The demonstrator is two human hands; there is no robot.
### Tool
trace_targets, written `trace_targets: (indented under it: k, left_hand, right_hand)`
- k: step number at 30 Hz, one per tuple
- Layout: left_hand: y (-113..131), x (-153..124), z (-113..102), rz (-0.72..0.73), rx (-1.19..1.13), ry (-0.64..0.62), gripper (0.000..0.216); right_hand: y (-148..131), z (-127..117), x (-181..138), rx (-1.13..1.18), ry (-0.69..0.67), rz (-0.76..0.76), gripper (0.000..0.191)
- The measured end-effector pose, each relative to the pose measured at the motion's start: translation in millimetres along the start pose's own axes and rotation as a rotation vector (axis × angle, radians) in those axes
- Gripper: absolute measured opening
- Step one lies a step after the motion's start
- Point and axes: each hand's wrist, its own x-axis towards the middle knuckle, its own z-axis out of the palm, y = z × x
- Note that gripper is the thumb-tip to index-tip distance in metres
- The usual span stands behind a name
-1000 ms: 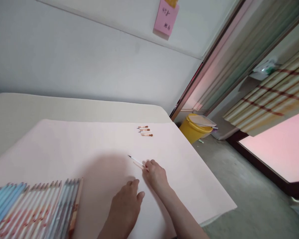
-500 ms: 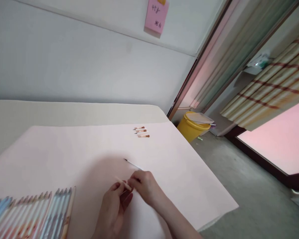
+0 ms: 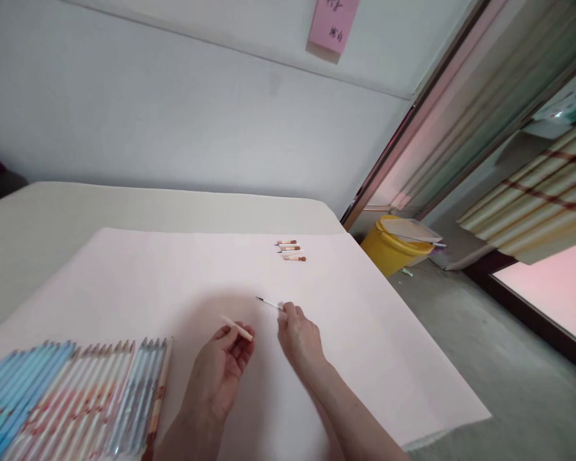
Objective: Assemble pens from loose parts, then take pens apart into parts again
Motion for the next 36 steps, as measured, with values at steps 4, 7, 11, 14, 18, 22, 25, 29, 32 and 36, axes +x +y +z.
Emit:
trace_targets:
  k: [4, 7, 11, 14, 18, 22, 25, 29, 32, 36]
  left_hand:
    - [3.4, -1.4, 0.9, 0.008, -0.012, -0.010, 0.010]
    - [5.5, -0.7, -0.3, 0.021, -0.032, -0.005, 0.010]
    - [8.8, 0.9, -2.7, 0.055, -0.051, -0.021, 0.012]
    - [11.2, 3.0, -2.9, 0.060, -0.100, 0.002, 0.012]
    - [13.6, 7.6, -2.3, 0.039, -0.175, 0.044, 0.012]
    - [15.0, 9.7, -2.6, 0.048, -0.216, 0.050, 0.012]
    - [15.8, 8.5, -2.3, 0.068, -0.209, 0.050, 0.013]
    - [16.2, 6.5, -1.2, 0.090, -0.195, 0.047, 0.013]
    - [15.5, 6.3, -1.6, 0.111, -0.187, 0.058, 0.013]
    - [14.3, 6.9, -2.7, 0.121, -0.165, 0.049, 0.014]
  right_hand:
    - [1.9, 0.0, 2.4, -0.048, -0.012, -0.031, 0.020]
    - [0.0, 1.8, 2.7, -0.068, -0.036, -0.072, 0.020]
    - [-3.5, -7.2, 1.6, -0.040, -0.027, -0.138, 0.013]
    - [-5.0, -28.1, -2.0, 0.045, -0.003, -0.183, 0.011]
    - [-8.4, -60.1, -13.7, 0.235, -0.081, -0.279, 0.011]
    - [-14.9, -73.8, -24.0, 0.234, -0.118, -0.390, 0.009]
    - [-18.4, -74.0, -25.6, 0.174, -0.110, -0.399, 0.010]
    - [-18.6, -74.3, -25.8, 0.169, -0.107, -0.401, 0.012]
    - [-17.4, -75.6, -27.3, 0.186, -0.091, -0.400, 0.011]
    - [-16.6, -76.1, -28.2, 0.186, -0.096, -0.399, 0.011]
